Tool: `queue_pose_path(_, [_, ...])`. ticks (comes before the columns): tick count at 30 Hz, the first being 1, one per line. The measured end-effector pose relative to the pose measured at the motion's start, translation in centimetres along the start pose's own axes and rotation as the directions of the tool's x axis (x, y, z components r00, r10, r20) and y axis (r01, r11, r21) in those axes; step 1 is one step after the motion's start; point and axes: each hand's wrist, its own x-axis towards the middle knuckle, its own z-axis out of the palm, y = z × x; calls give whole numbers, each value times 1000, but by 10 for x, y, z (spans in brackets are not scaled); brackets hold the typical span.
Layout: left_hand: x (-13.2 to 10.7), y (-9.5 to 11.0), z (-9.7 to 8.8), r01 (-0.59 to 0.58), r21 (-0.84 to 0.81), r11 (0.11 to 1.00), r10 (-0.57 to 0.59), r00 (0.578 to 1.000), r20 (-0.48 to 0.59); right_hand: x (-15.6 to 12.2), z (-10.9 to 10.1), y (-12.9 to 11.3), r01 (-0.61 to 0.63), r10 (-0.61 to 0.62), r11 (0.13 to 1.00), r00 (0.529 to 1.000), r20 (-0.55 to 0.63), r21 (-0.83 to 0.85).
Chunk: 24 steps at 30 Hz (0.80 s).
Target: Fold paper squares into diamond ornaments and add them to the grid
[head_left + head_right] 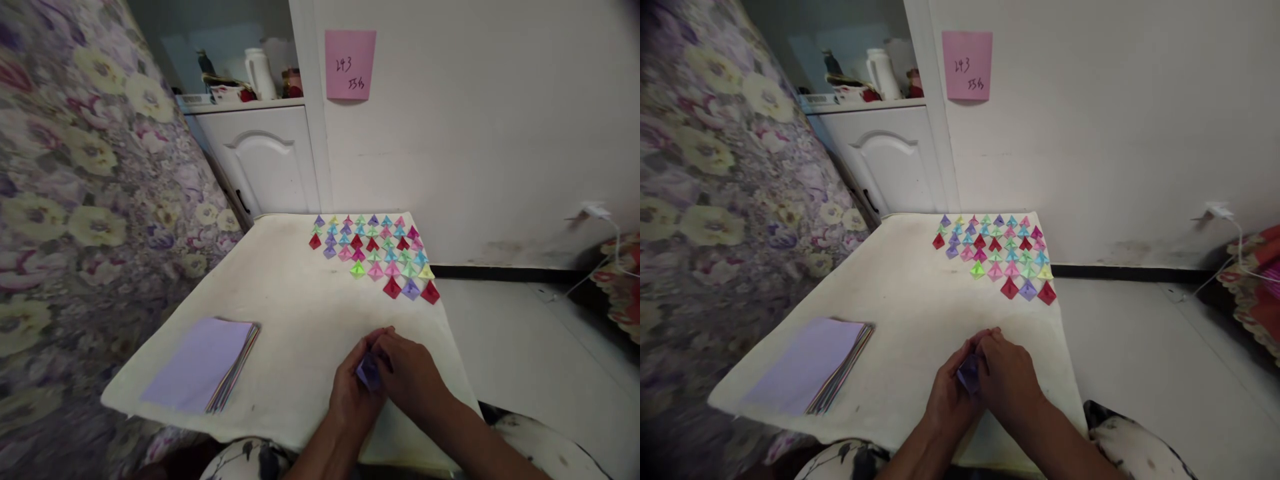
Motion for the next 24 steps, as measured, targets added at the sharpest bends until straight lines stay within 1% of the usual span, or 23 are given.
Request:
queue_pose_path(3, [0, 0, 0, -12, 29, 1000, 12, 1000, 14, -1, 0, -1, -2, 3, 1000, 1000, -12, 15])
queue_pose_path(5, [-1, 0, -1, -16, 20, 1000, 16, 1000, 11, -1, 1, -1, 2, -2, 999, 1000, -17, 37])
queue_pose_path(10, [0, 0, -3, -25, -50, 998, 20, 995, -101, -2, 2, -1, 20, -20, 995, 1000, -4, 99])
queue_pose_path(13, [-1, 0, 0, -27, -74, 997, 17, 991, -136, -1, 1, -1, 18, -19, 989, 1000, 8, 148])
queue_pose_path(19, [-2, -1, 3, -15, -92, 996, 2, 990, -143, 0, 0, -1, -18, 11, 981, 999, 37, 194])
queue_pose_path(21, [-2, 0, 2, -9, -103, 995, -4, 992, -128, -1, -3, -2, -9, 5, 976, 1000, 20, 218])
queue_pose_path(24, [-3, 3, 2, -13, -130, 991, -1, 994, -107, -1, -12, -1, 24, -12, 956, 999, -43, 292])
